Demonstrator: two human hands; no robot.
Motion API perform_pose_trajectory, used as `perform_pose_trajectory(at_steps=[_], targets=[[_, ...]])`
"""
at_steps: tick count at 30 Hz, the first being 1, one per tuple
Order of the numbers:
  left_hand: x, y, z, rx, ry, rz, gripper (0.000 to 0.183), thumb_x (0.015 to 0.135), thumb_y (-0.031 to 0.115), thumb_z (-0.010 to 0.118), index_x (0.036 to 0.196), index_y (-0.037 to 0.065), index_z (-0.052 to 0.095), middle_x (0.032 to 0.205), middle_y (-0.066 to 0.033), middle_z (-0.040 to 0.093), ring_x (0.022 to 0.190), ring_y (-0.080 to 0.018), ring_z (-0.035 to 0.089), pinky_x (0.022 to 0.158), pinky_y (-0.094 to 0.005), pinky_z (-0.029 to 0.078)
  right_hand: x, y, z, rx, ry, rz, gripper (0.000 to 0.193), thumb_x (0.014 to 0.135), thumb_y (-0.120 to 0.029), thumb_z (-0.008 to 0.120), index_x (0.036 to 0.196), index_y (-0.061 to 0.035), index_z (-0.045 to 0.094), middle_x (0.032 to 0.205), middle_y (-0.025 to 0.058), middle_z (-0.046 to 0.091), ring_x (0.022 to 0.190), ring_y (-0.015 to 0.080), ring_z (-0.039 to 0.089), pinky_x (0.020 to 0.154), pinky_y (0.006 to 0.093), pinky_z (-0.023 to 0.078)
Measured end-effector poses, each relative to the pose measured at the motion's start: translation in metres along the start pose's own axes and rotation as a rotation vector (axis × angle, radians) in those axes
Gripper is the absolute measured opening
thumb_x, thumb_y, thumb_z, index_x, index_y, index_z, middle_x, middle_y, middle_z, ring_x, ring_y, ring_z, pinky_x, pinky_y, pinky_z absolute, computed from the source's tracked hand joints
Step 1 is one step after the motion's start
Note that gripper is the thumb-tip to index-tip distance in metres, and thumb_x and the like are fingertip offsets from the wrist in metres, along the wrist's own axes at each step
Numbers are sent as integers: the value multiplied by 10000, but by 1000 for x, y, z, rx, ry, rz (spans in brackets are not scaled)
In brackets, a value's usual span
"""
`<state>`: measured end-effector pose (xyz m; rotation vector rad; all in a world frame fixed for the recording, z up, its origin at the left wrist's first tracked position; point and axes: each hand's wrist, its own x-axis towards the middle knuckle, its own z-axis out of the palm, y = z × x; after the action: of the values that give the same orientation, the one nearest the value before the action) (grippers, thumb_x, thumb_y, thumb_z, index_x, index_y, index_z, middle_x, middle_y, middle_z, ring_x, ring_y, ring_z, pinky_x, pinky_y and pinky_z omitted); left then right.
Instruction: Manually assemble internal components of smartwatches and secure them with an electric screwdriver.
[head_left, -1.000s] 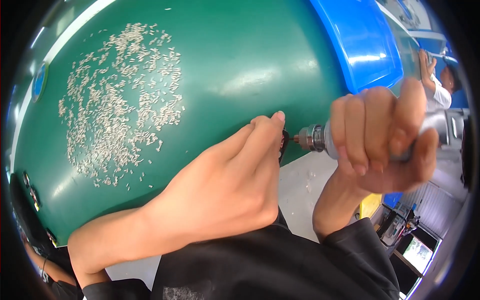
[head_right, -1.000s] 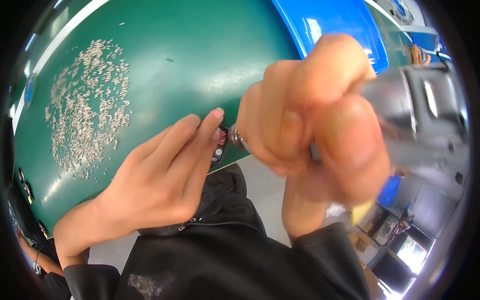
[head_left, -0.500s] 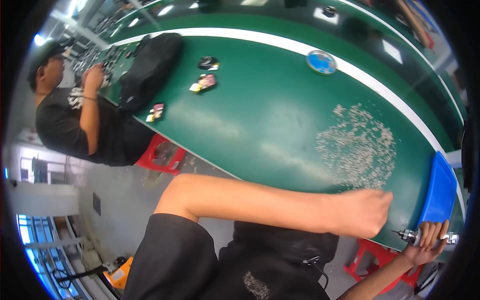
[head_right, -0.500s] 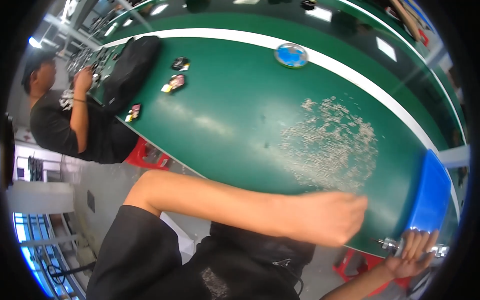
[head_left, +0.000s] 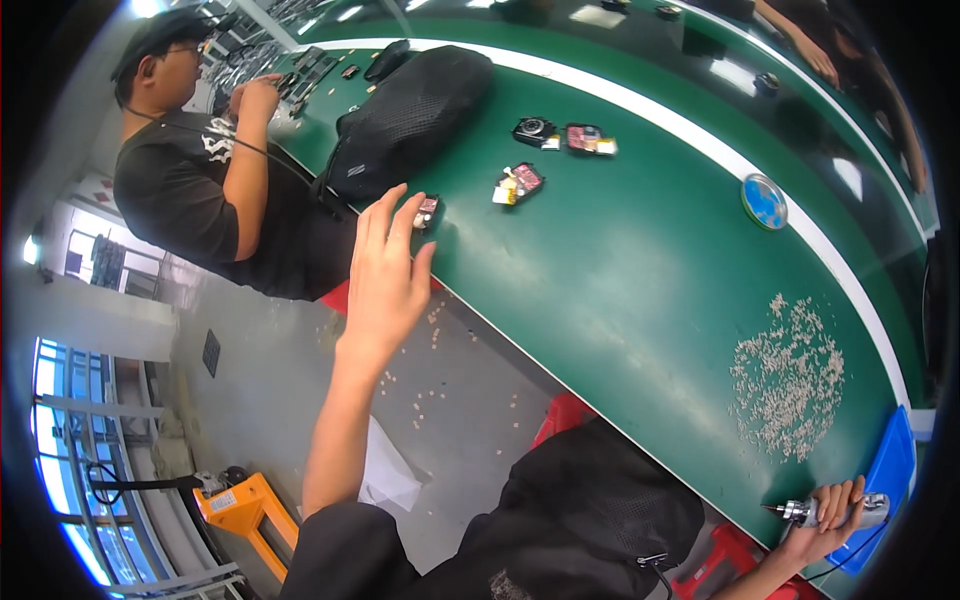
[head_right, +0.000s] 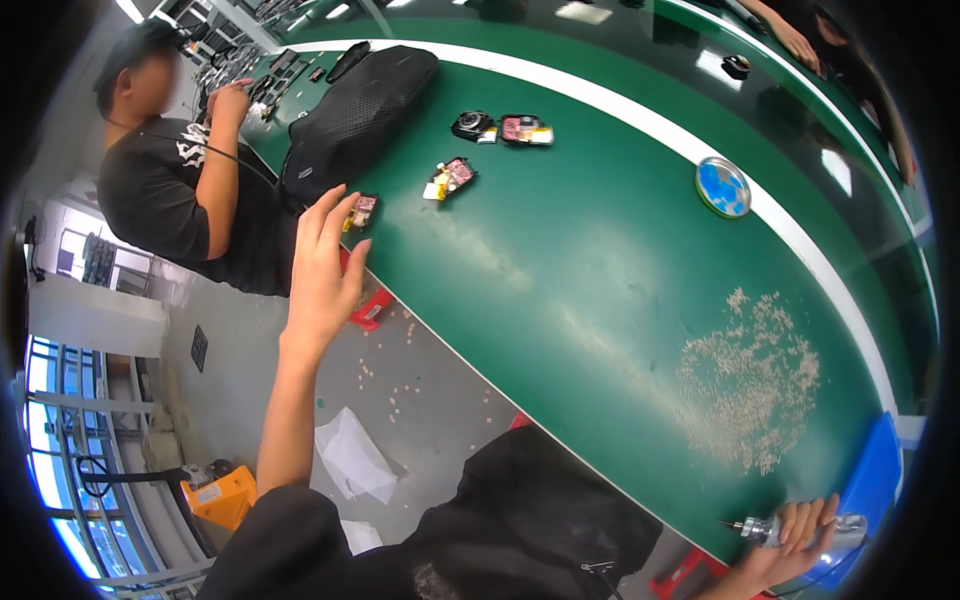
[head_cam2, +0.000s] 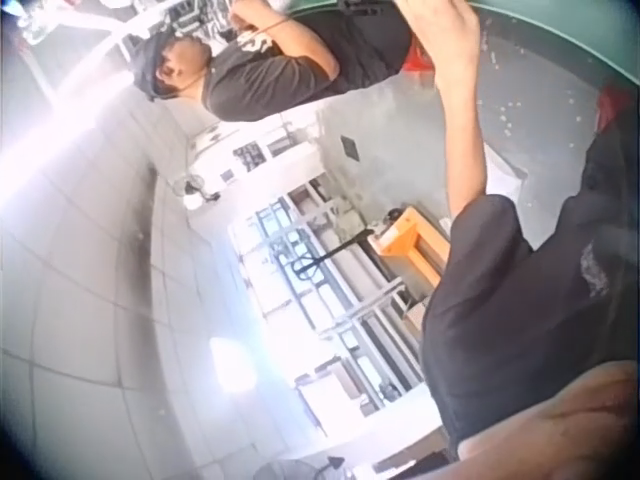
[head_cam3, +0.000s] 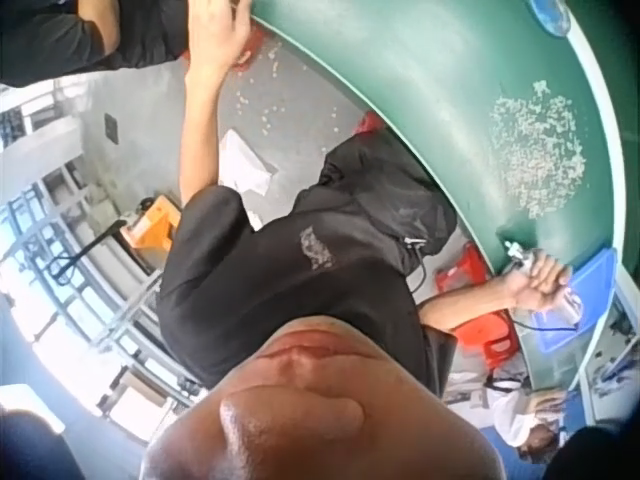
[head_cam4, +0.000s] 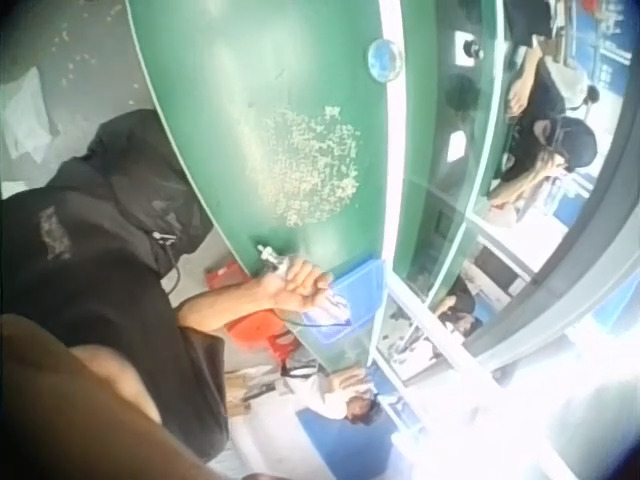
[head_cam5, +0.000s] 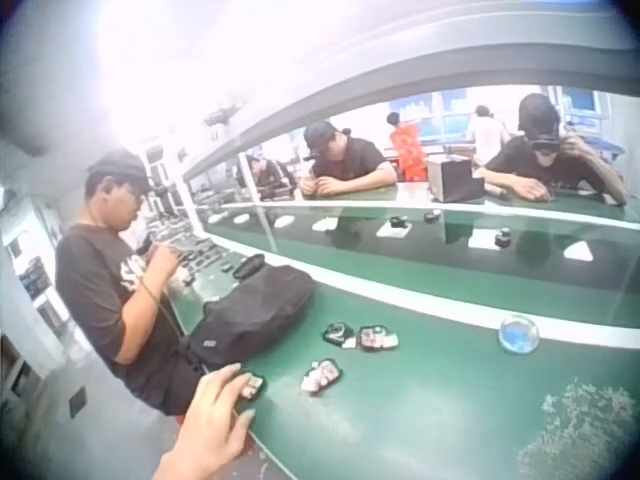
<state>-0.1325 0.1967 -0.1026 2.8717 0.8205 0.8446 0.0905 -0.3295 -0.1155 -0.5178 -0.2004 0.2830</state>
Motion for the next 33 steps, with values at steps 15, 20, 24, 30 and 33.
perform_pose_trajectory(at_steps=[15,20,24,30,33], targets=[[-5,38,10,-365,-82,46,473,657,-17,791,1108,8,647,1100,-138,672,1004,-268,643,853,-349,506,-19,5,17,-11,76,-2,130,983,-97,475,897,-57,386,582,-2,313,452,80,329,510,258,347],[-35,135,16,-580,-168,298,512,597,63,848,1051,-60,646,1066,-177,676,972,-341,634,786,-377,527,-22,27,38,20,64,28,151,957,-131,513,874,-88,394,582,-26,344,455,64,343,519,269,352],[-44,174,29,-704,-293,443,479,599,99,814,1020,-72,663,1060,-189,676,978,-352,636,819,-401,537,-16,49,69,-51,-18,52,166,953,-165,527,858,-87,416,546,-8,403,425,82,390,491,262,370],[-54,190,42,-702,-262,506,409,643,100,772,1006,-60,675,1078,-178,684,1009,-362,642,846,-410,548,-11,64,93,-105,-57,50,209,863,-75,618,752,-87,442,466,8,453,344,87,429,379,228,390],[-55,189,44,-724,-280,510,403,655,117,774,1004,-56,673,1067,-179,686,1005,-363,647,850,-414,545,-12,74,93,-81,-59,52,196,844,-78,620,755,-75,446,472,26,471,352,99,470,393,232,430]])
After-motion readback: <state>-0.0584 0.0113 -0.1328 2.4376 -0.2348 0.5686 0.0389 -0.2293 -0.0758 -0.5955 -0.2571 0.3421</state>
